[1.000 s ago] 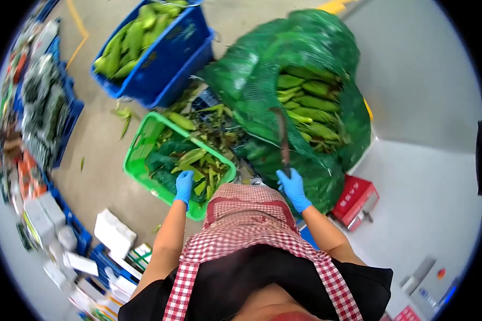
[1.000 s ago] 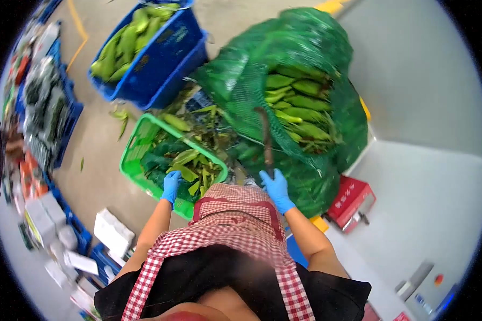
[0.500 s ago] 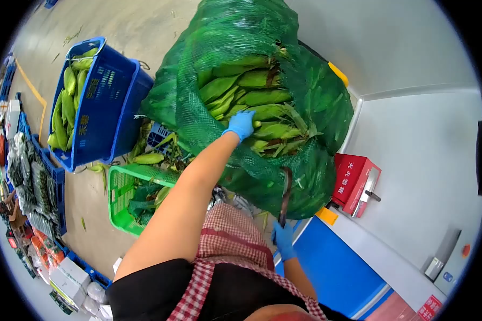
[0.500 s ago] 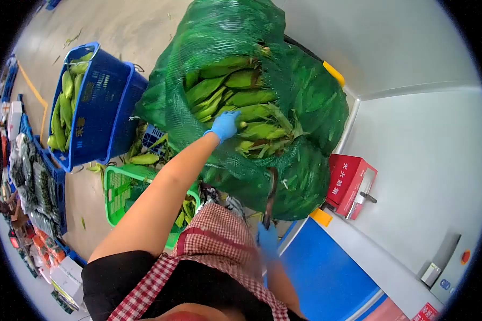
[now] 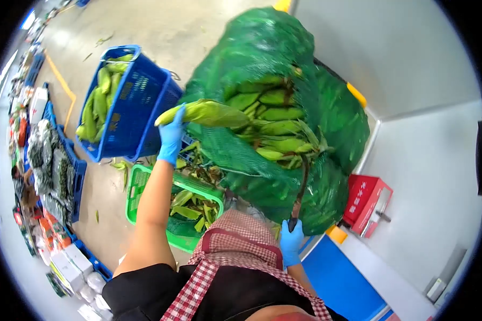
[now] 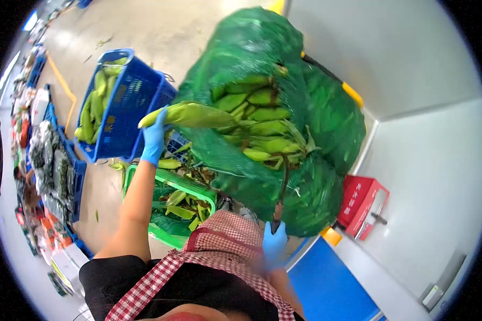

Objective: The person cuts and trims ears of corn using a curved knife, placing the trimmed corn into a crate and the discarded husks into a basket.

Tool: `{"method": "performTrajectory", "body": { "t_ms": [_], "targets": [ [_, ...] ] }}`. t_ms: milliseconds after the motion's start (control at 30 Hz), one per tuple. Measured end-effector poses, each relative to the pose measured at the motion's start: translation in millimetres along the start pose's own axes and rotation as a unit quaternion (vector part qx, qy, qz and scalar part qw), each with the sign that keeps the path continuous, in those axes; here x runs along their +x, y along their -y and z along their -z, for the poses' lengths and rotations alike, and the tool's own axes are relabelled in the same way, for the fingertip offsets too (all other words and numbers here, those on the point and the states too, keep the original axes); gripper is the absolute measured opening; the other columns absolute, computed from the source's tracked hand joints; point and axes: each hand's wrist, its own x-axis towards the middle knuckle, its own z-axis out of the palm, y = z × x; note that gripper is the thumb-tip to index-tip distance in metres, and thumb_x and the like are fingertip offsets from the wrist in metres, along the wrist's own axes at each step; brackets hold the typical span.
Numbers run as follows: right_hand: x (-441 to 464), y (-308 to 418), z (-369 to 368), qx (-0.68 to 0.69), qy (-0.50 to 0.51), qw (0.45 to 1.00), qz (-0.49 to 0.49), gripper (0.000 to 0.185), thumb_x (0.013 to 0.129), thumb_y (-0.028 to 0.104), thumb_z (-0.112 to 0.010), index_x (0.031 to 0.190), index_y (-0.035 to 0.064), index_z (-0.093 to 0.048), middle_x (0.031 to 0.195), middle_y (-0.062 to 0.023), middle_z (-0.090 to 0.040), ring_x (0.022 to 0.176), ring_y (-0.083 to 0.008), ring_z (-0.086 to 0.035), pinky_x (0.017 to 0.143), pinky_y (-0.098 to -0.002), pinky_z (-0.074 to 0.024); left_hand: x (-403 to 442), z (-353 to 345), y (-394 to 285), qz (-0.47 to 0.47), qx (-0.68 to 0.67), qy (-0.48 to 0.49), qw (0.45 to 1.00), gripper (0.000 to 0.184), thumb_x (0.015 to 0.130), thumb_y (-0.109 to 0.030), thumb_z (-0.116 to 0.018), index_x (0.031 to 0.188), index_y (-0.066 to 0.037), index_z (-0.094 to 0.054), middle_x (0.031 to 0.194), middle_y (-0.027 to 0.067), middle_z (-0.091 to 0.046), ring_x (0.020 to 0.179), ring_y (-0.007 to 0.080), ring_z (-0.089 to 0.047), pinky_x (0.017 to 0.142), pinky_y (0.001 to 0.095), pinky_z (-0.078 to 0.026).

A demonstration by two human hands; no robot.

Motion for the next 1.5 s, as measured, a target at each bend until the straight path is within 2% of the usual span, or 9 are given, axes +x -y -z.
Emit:
{"method": "performTrajectory", "body": {
  "t_ms": [267, 400, 533, 567, 633, 867, 1067, 1333, 1500],
  "targets": [
    [-8.0, 164.1, -31.5, 0.002, 0.196, 0.933, 0.302, 0.030, 0.081, 0.025, -0.062, 0.099, 0.0025, -0.053, 0.072, -0.0179, -0.059, 0.062, -0.0337, -0.057, 0.057, -0.0397, -0.0438, -170.9, 178.9, -118.7, -0.057, -0.164, -0.279, 0.945, 0.032, 0.082, -0.024, -0.064, 0.106, -0.004, -0.057, 0.104, 0.0087, -0.062, 0.092, 0.0208, -0.061, 0.074, 0.0352, -0.053],
    [-83.8, 241.6, -76.5, 0.414, 0.237, 0.840, 0.258, 0.010, 0.089, 0.013, -0.052, 0.084, 0.0061, -0.046, 0.062, -0.0005, -0.045, 0.053, -0.0081, -0.045, 0.049, -0.0242, -0.0399, -250.3, 234.3, -140.9, -0.096, -0.138, -0.387, 0.906, 0.032, 0.080, -0.023, -0.066, 0.105, -0.004, -0.060, 0.100, 0.0077, -0.062, 0.088, 0.0193, -0.061, 0.074, 0.0327, -0.053],
    [-83.7, 140.7, -189.9, -0.238, 0.499, 0.732, 0.399, 0.029, 0.077, 0.023, -0.056, 0.081, -0.0053, -0.050, 0.070, -0.0201, -0.057, 0.062, -0.0299, -0.058, 0.058, -0.0412, -0.0450, -295.6, 286.8, -144.2, -0.136, -0.145, -0.461, 0.865, 0.030, 0.080, -0.023, -0.066, 0.102, -0.004, -0.062, 0.099, 0.0073, -0.062, 0.088, 0.0184, -0.060, 0.074, 0.0319, -0.053],
    [-102.8, 156.0, -158.9, -0.268, 0.636, 0.696, 0.196, 0.028, 0.076, 0.023, -0.057, 0.080, -0.0048, -0.053, 0.067, -0.0177, -0.057, 0.056, -0.0268, -0.057, 0.054, -0.0403, -0.0453, -310.7, 299.1, -149.1, -0.141, -0.138, -0.474, 0.858, 0.030, 0.080, -0.024, -0.066, 0.102, -0.003, -0.062, 0.099, 0.0072, -0.062, 0.088, 0.0181, -0.060, 0.074, 0.0319, -0.053],
    [-74.2, 126.9, -197.9, -0.238, 0.572, 0.738, 0.267, 0.025, 0.077, 0.023, -0.058, 0.081, -0.0013, -0.054, 0.064, -0.0108, -0.056, 0.049, -0.0198, -0.053, 0.048, -0.0349, -0.0434, -340.0, 330.5, -164.8, -0.145, -0.131, -0.504, 0.841, 0.029, 0.081, -0.025, -0.065, 0.100, -0.003, -0.063, 0.097, 0.0070, -0.063, 0.088, 0.0166, -0.060, 0.071, 0.0315, -0.053],
    [-95.2, 219.1, -164.0, -0.113, 0.605, 0.777, 0.129, 0.015, 0.083, 0.019, -0.056, 0.085, 0.0051, -0.050, 0.060, -0.0049, -0.051, 0.041, -0.0158, -0.047, 0.035, -0.0319, -0.0388, -344.6, 393.9, -93.8, -0.306, -0.436, -0.293, 0.794, 0.056, 0.081, -0.046, -0.058, 0.124, -0.013, -0.045, 0.117, 0.0062, -0.051, 0.108, 0.0220, -0.049, 0.096, 0.0405, -0.039],
    [-136.6, 235.5, -165.6, -0.039, 0.625, 0.750, 0.212, 0.016, 0.086, 0.019, -0.056, 0.084, 0.0065, -0.047, 0.058, -0.0027, -0.050, 0.040, -0.0125, -0.046, 0.036, -0.0272, -0.0361, -306.7, 308.6, -25.8, 0.084, -0.226, -0.245, 0.939, 0.048, 0.066, -0.013, -0.073, 0.111, -0.009, -0.057, 0.094, 0.0053, -0.063, 0.082, 0.0181, -0.061, 0.070, 0.0325, -0.049],
    [-134.6, 201.1, -181.2, 0.020, 0.553, 0.809, 0.201, 0.016, 0.086, 0.018, -0.056, 0.083, 0.0067, -0.046, 0.056, -0.0022, -0.049, 0.037, -0.0111, -0.044, 0.034, -0.0266, -0.0342, -309.1, 278.1, 10.7, 0.081, -0.512, -0.016, 0.855, 0.049, 0.076, -0.025, -0.058, 0.121, -0.007, -0.050, 0.113, 0.0136, -0.059, 0.103, 0.0257, -0.057, 0.084, 0.0411, -0.048],
    [-119.4, 199.7, -192.6, -0.040, 0.453, 0.741, 0.493, 0.018, 0.083, 0.018, -0.060, 0.083, 0.0045, -0.048, 0.059, -0.0024, -0.051, 0.041, -0.0120, -0.046, 0.039, -0.0272, -0.0365, -326.5, 233.2, 3.4, 0.079, -0.640, 0.050, 0.763, 0.055, 0.075, -0.023, -0.061, 0.125, -0.005, -0.045, 0.114, 0.0136, -0.057, 0.102, 0.0262, -0.057, 0.082, 0.0387, -0.050]
  ]
}}
